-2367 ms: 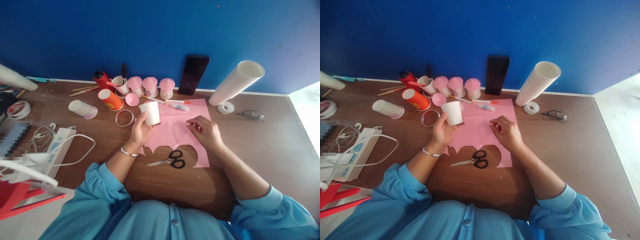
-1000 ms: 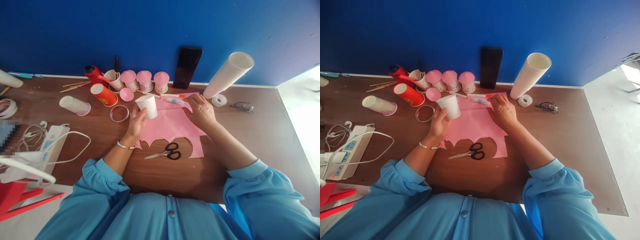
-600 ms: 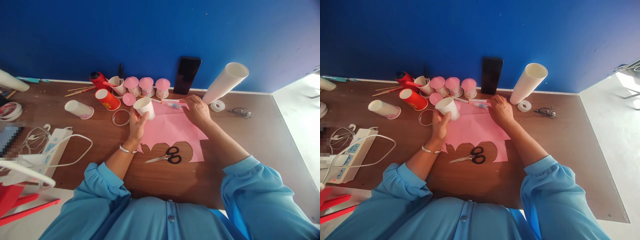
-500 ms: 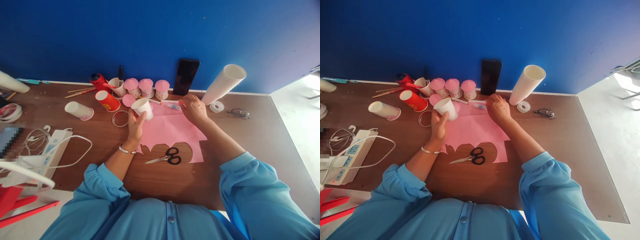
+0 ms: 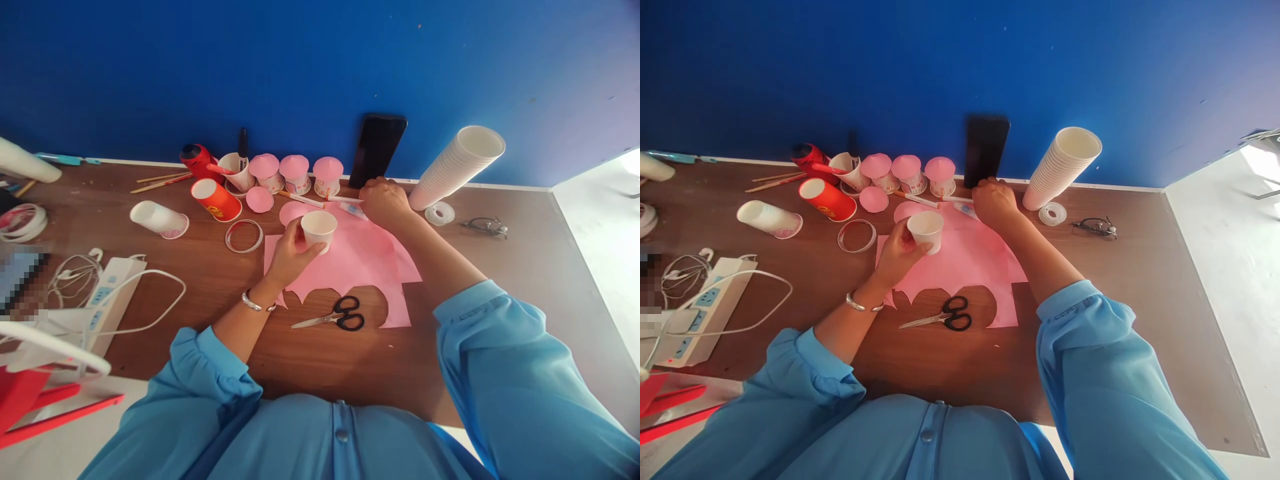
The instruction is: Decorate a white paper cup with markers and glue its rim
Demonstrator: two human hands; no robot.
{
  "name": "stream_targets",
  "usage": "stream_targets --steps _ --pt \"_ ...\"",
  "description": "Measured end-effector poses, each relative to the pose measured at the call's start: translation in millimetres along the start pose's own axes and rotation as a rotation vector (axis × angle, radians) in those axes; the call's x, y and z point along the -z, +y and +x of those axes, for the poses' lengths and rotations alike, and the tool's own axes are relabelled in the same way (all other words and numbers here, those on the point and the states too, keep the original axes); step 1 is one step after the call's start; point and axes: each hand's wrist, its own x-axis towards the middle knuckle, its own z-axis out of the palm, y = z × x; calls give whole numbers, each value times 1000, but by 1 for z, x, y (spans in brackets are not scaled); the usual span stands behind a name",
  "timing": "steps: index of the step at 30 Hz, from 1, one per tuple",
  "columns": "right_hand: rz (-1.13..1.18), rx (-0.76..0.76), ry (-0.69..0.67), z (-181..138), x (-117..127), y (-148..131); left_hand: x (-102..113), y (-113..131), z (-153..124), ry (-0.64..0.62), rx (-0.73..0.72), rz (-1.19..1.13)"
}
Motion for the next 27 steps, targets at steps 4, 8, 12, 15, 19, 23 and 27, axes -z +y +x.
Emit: stream_targets --steps 4,8,12,15,19,23,27 --pt "36 -57 44 -16 12 -4 1 0 -2 -41 -17 142" --pt "265 -113 184 -55 24 -12 0 3 -2 -72 -61 152" --pt "1135 -129 97 -92 24 -27 -2 4 -3 -86 -88 78" --pt "1450 -195 45 -110 19 -40 -1 4 -5 -65 -133 69" --pt "1587 -220 25 -122 12 -53 2 5 -9 11 -316 131" --pt "1573 -203 32 -125 5 -57 6 7 -14 166 -435 232" --pt "1528 -195 108 -131 9 -57 7 8 -21 243 -524 347"
